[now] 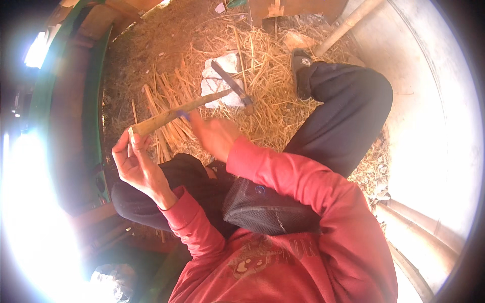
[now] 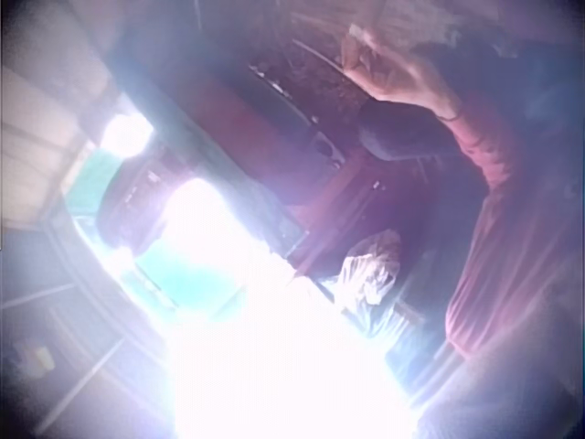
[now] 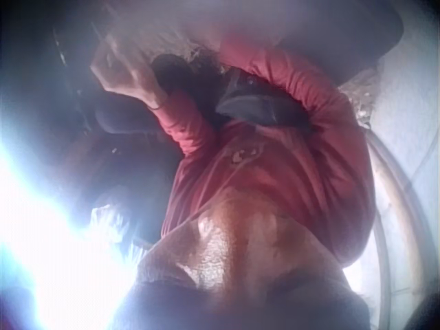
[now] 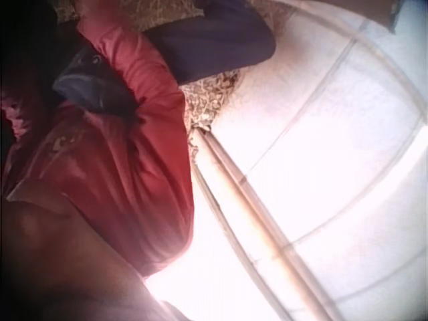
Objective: The person sits on the ground and uses a knife to sharpen a long, thin stick. They hold the stick with one hand and scrape the blade along its length to remove the outer layer, creating a pointed tip. The person occasionally switches to a different stick to continue the sharpening process.
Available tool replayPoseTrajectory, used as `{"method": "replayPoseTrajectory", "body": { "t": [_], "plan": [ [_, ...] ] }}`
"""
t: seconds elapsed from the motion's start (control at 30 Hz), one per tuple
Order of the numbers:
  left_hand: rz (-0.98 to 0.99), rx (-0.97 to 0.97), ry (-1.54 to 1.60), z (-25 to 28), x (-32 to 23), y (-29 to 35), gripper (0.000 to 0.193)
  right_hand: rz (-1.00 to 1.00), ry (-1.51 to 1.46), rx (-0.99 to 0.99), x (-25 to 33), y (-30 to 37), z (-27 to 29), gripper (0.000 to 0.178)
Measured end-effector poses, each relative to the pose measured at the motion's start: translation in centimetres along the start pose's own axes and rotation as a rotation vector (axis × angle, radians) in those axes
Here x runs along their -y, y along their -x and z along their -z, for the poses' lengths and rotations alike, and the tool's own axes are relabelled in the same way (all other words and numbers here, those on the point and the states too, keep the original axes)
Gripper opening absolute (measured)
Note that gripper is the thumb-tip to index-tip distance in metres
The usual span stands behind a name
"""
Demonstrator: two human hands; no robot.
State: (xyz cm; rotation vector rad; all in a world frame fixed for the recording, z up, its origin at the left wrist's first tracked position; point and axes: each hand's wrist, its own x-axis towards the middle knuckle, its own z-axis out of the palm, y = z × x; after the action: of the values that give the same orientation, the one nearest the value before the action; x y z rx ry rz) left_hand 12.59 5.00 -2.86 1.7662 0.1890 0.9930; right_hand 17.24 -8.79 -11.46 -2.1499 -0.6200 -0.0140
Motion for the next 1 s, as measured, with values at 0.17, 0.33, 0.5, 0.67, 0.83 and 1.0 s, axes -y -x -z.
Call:
{"method": "replayPoseTrajectory", "body": {
  "t": [0.17, 0.33, 0.5, 0.67, 0.83, 1.0],
  "plan": [
    [0.028, 0.010, -0.010, -0.1, -0.5, -0.1, 0.019, -0.326, 0.226, 0.119, -5.7, -0.2, -1.5, 0.016],
    [0.035, 0.006, -0.044, 0.1, -0.4, -0.2, 0.020, -0.159, 0.646, 0.538, -10.5, 0.2, -2.5, 0.027],
    [0.061, 0.005, -0.024, -0.5, -0.7, -0.3, 0.023, -0.385, 0.516, 0.054, -18.2, -0.7, -4.3, 0.029],
    [0.088, -0.047, -0.063, 1.6, 0.3, -0.6, 0.023, -0.187, -0.053, -0.212, -3.6, -3.2, 1.0, 0.020],
    [0.070, -0.021, -0.052, 0.8, -0.1, -0.4, 0.020, 0.047, -0.218, -0.028, 4.6, -0.6, 1.9, 0.019],
    [0.050, -0.006, -0.073, 0.3, -0.9, -0.2, 0.019, -0.157, 0.093, -0.021, 0.0, -0.8, 0.2, 0.021]
  ]
}}
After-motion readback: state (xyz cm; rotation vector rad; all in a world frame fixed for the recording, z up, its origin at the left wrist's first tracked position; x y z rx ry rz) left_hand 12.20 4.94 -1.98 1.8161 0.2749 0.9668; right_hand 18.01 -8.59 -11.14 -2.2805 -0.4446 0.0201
